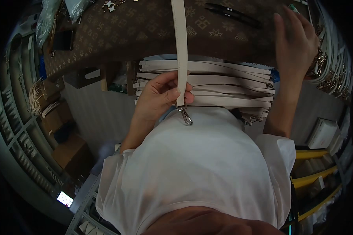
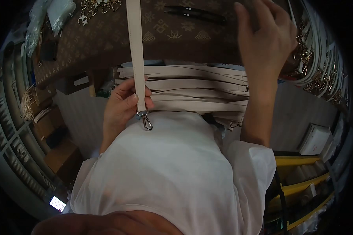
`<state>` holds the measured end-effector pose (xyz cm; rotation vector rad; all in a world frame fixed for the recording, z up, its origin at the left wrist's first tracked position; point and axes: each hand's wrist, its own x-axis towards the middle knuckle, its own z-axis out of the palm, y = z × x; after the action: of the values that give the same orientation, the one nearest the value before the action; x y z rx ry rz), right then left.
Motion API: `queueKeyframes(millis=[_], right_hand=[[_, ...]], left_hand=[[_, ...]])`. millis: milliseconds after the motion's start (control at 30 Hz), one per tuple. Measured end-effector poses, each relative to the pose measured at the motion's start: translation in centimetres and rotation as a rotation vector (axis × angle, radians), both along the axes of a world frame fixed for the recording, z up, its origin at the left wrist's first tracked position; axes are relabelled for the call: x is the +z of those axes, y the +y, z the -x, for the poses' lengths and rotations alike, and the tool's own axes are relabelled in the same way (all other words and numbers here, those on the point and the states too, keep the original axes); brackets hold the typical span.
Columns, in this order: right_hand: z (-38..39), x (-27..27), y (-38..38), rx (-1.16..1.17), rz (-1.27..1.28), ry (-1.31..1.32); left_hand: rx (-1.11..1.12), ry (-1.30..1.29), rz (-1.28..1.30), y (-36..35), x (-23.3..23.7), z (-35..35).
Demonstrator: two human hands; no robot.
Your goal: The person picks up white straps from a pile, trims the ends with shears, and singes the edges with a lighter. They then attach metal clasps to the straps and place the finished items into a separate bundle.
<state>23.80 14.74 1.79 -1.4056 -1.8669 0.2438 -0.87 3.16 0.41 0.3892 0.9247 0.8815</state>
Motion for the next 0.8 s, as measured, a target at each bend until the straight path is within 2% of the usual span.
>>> queueKeyframes(millis=[67,133,200,233,300,333,400,433,500,533,600,633,700,800], right_hand=[[1.2,-0.2,-0.6,0.122,0.057,0.079],[4.7,0.3,-3.5,0.515,0.632,0.355],[7.3,-1.5,-5.2,0.664,1.179,0.762],[7.6,-1.6,-5.1,0.668,1.183,0.763],[8.2,-2.1,-4.6,0.548,1.314,1.007],[8.5,-2.1,-4.4,0.557,1.318,1.005],[8.9,-1.8,-3.8,0.491,1.120,0.997],[9.0,-1.8,-3.4,0.495,1.122,0.991],[9.2,-1.9,-2.5,0.420,1.049,1.072],[9.4,-1.6,-2.2,0.428,1.049,1.064],[9.7,-0.8,-1.4,0.402,1.101,1.129],[9.9,-0.5,-1.1,0.406,1.092,1.125],[10.1,0.4,0.3,0.439,0.991,1.125],[9.8,2.5,3.2,0.511,0.814,1.188]], left_hand=[[-0.008,-0.022,0.031,0.1,0.3,0.0],[-0.023,-0.045,0.064,0.1,0.4,0.0],[0.021,-0.130,0.031,-0.2,0.1,-0.1],[0.025,-0.128,0.033,-0.2,0.0,-0.1],[0.088,-0.115,0.100,-0.3,-0.2,-0.1],[0.096,-0.111,0.099,-0.4,0.0,-0.1],[0.096,-0.051,0.080,-0.5,0.9,-0.2],[0.101,-0.054,0.077,-0.5,1.3,-0.3],[0.094,0.096,0.039,-0.6,2.0,-0.5],[0.102,0.093,0.035,-0.5,2.4,-0.5],[0.060,0.272,0.031,-0.6,3.0,-0.5],[0.061,0.270,0.021,-0.9,2.9,-0.2],[-0.060,0.432,-0.207,-1.6,1.8,1.0],[-0.121,0.553,-0.257,-3.1,0.1,4.2]])
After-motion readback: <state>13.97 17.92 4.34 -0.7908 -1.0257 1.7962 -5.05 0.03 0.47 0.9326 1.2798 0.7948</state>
